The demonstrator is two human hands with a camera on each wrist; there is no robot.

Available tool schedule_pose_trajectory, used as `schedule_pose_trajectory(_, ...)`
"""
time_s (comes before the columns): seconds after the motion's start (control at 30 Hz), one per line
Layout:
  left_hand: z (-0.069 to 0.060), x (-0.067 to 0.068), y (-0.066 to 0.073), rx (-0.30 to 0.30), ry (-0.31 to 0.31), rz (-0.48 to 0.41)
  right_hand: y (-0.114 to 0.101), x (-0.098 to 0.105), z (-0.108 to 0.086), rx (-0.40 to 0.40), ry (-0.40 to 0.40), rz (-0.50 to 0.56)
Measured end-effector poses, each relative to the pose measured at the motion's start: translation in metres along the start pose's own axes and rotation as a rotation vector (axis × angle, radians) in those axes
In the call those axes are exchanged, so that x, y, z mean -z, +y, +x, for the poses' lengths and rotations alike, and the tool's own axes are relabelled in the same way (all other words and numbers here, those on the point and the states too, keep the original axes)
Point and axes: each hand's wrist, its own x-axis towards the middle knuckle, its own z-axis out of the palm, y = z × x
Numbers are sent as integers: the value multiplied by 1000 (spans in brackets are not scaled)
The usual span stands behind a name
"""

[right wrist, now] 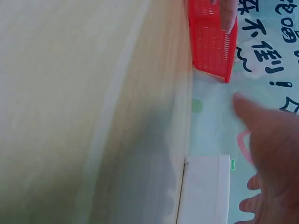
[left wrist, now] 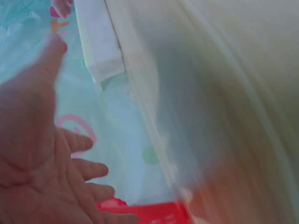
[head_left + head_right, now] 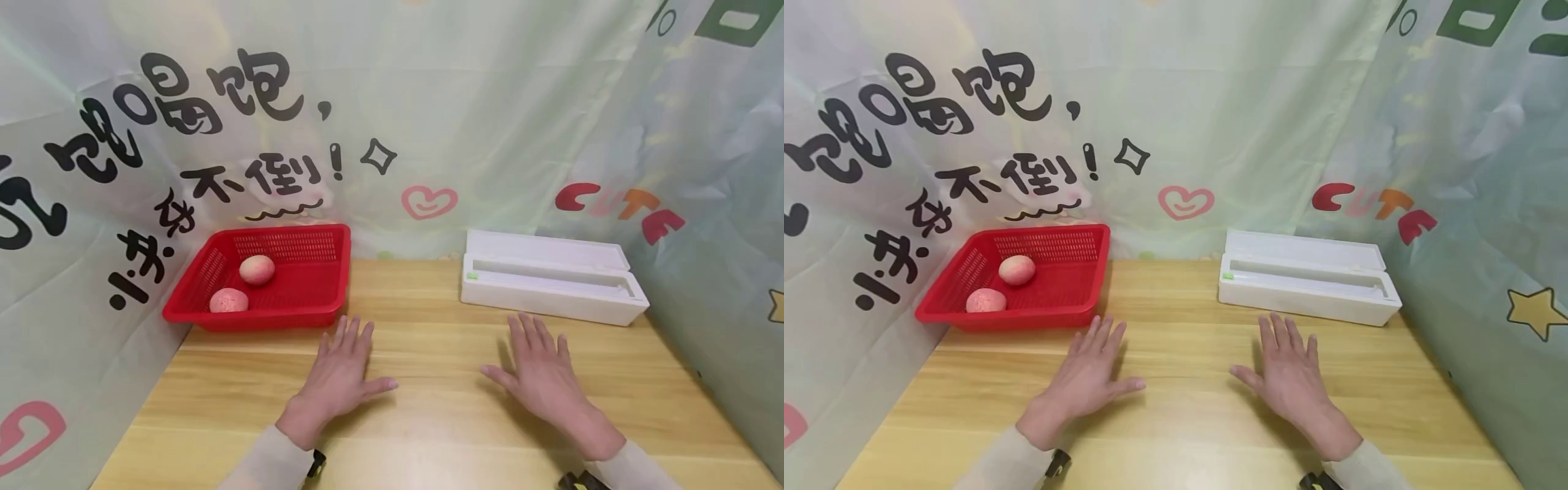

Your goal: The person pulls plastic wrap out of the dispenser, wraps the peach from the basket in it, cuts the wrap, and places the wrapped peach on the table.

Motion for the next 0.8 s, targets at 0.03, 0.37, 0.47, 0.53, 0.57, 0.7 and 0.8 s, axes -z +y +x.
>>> schedule_pose_trajectory(0.03,2,-1,1,-3,13,-11,2,0,1,11,30,5)
schedule_pose_trajectory(0.37,47,4,32,-24,31,-83,48,26,21,-70,157,104)
schedule_pose_trajectory(0.47,65,3,40,-28,26,-98,70,33,28,-114,184,92)
schedule_pose_trajectory(0.53,77,0,44,-17,24,-124,84,37,33,-137,206,82)
schedule_pose_trajectory(0.57,82,-1,47,-4,19,-142,92,39,35,-147,213,75)
schedule_pose_trajectory(0.7,101,-7,59,43,-1,-230,120,49,40,-241,170,72)
schedule_pose_trajectory(0.8,113,-11,67,75,-14,-280,137,54,40,-318,144,73)
